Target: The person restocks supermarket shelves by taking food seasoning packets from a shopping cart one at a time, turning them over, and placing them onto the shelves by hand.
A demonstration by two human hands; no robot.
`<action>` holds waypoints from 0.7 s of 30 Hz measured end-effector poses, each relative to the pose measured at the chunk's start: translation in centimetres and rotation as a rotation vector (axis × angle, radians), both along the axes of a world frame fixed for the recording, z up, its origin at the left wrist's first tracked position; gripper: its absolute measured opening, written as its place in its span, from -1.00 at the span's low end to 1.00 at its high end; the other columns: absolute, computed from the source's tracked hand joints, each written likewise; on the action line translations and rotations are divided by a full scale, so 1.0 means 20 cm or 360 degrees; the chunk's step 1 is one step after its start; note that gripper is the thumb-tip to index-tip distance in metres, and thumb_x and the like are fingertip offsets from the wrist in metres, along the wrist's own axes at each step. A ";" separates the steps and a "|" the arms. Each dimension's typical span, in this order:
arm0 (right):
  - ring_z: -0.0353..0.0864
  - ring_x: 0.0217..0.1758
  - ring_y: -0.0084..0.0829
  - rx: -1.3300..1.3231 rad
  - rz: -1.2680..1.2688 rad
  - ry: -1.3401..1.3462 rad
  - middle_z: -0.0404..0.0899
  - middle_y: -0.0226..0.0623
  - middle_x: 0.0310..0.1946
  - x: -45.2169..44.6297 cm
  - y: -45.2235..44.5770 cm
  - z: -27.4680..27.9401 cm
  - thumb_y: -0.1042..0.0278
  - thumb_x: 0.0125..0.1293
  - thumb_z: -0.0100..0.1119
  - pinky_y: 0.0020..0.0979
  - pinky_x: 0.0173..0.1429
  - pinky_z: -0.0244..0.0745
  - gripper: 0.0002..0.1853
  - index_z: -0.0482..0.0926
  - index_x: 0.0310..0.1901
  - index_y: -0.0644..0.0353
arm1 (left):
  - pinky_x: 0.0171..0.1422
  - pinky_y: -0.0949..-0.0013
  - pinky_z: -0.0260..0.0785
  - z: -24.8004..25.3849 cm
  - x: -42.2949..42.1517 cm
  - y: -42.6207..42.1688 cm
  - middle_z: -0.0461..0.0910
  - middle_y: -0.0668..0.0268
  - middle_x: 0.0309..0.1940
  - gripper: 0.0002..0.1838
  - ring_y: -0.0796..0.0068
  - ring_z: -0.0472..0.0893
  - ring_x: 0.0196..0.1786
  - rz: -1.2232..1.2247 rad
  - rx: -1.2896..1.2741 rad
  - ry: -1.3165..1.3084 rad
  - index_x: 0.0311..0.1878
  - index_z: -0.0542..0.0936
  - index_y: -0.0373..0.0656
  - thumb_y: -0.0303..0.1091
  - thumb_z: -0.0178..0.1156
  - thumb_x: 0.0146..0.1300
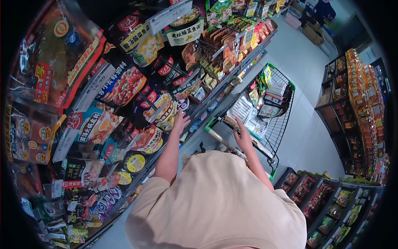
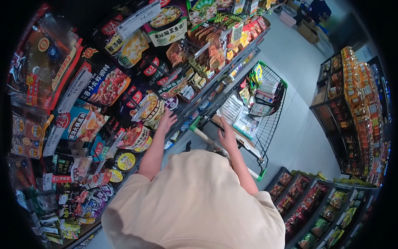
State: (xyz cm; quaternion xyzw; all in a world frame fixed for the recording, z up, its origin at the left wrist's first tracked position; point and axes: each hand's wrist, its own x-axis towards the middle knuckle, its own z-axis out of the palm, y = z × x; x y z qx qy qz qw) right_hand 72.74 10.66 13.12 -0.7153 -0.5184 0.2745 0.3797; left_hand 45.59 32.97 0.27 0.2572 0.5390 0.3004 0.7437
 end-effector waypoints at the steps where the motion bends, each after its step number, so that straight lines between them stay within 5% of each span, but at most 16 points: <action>1: 0.37 0.48 0.01 -0.0037 -0.0070 0.0005 0.38 0.01 0.42 0.01 -0.04 -0.01 0.47 0.39 0.17 -0.23 0.44 0.33 -0.38 0.28 0.47 0.16 | 0.41 0.06 0.37 0.01 -0.01 -0.01 0.18 0.03 0.53 -0.10 0.00 0.35 0.48 -0.0103 0.0080 -0.0080 0.59 0.06 -0.19 0.30 -0.03 0.47; 4: 0.44 0.41 0.04 -0.0019 -0.0238 -0.0032 0.49 0.03 0.32 0.03 -0.12 -0.04 0.47 0.38 0.16 -0.21 0.39 0.38 -0.44 0.37 0.41 0.20 | 0.42 0.12 0.34 0.12 0.03 0.03 0.30 0.04 0.48 -0.25 0.11 0.40 0.45 -0.0254 0.0366 -0.0248 0.56 0.16 -0.18 0.15 0.00 0.53; 5: 0.46 0.39 0.04 -0.0021 -0.0276 -0.0041 0.50 0.04 0.30 0.04 -0.14 -0.05 0.46 0.38 0.16 -0.21 0.38 0.38 -0.45 0.37 0.41 0.21 | 0.40 0.18 0.35 0.24 0.08 0.04 0.36 0.07 0.43 -0.38 0.20 0.43 0.43 -0.0166 0.0367 -0.0267 0.54 0.21 -0.15 -0.04 0.01 0.58; 11: 0.50 0.34 0.06 -0.0047 -0.0379 0.0008 0.52 0.07 0.27 0.08 -0.18 -0.09 0.44 0.39 0.15 -0.19 0.37 0.39 -0.47 0.39 0.38 0.21 | 0.45 0.14 0.30 0.39 0.20 0.31 0.42 0.13 0.39 -0.51 0.24 0.44 0.42 0.0074 0.0924 -0.0385 0.47 0.28 -0.10 -0.26 0.06 0.56; 15: 0.47 0.36 0.06 -0.0075 -0.0397 0.0016 0.50 0.08 0.29 0.10 -0.20 -0.11 0.45 0.38 0.12 -0.16 0.40 0.36 -0.47 0.38 0.38 0.24 | 0.46 0.24 0.30 0.55 0.23 0.36 0.44 0.21 0.34 -0.47 0.33 0.46 0.39 0.0121 0.0849 -0.0441 0.47 0.33 -0.12 -0.52 0.10 0.46; 21: 0.43 0.39 0.09 -0.0102 -0.0430 0.0112 0.48 0.11 0.30 0.14 -0.26 -0.10 0.47 0.38 0.09 -0.13 0.42 0.34 -0.47 0.36 0.39 0.25 | 0.53 0.06 0.21 0.60 0.24 0.44 0.44 0.27 0.36 -0.49 0.36 0.42 0.43 0.0233 0.0965 -0.0611 0.46 0.35 -0.07 -0.41 0.14 0.47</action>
